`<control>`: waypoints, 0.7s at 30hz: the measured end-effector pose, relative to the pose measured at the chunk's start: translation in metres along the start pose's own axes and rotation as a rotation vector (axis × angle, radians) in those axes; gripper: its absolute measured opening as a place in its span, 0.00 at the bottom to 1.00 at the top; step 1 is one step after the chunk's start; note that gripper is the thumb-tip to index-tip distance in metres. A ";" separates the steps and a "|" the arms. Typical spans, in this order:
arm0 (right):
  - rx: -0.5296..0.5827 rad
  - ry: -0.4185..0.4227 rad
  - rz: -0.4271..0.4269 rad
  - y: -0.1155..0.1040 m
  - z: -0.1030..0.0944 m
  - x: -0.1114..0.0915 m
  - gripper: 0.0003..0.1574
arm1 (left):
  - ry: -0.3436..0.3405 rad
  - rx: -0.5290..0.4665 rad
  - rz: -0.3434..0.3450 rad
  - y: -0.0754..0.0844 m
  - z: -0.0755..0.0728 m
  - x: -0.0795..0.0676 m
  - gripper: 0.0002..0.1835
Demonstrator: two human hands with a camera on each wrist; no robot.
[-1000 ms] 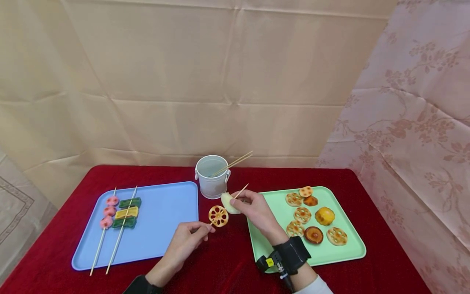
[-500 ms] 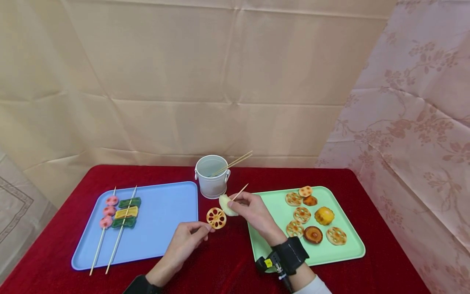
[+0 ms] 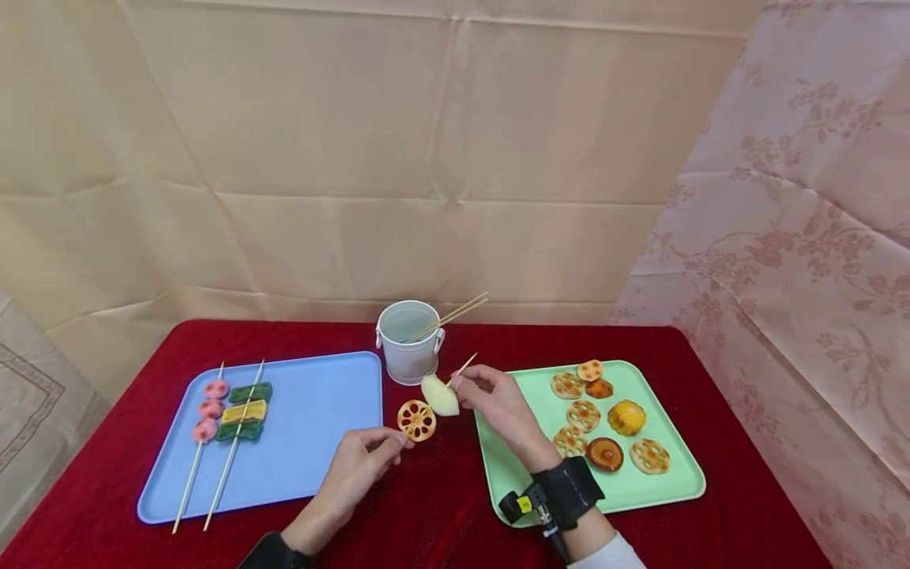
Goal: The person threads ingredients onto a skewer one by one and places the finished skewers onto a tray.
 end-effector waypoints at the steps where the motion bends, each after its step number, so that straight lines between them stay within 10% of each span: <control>1: -0.006 0.004 0.000 0.000 -0.002 0.000 0.30 | -0.002 -0.001 -0.003 0.000 0.000 0.000 0.10; 21: -0.255 0.083 -0.014 -0.016 -0.086 -0.015 0.30 | -0.010 -0.015 -0.032 -0.006 -0.010 0.000 0.10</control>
Point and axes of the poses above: each hand's wrist, its own x-axis towards the middle knuckle, its own z-axis out of the palm, y = z × x, the point moved 4 cm from there along x, towards the middle knuckle, and after that the axes turned 13 degrees about -z, right-handed, at the moved point
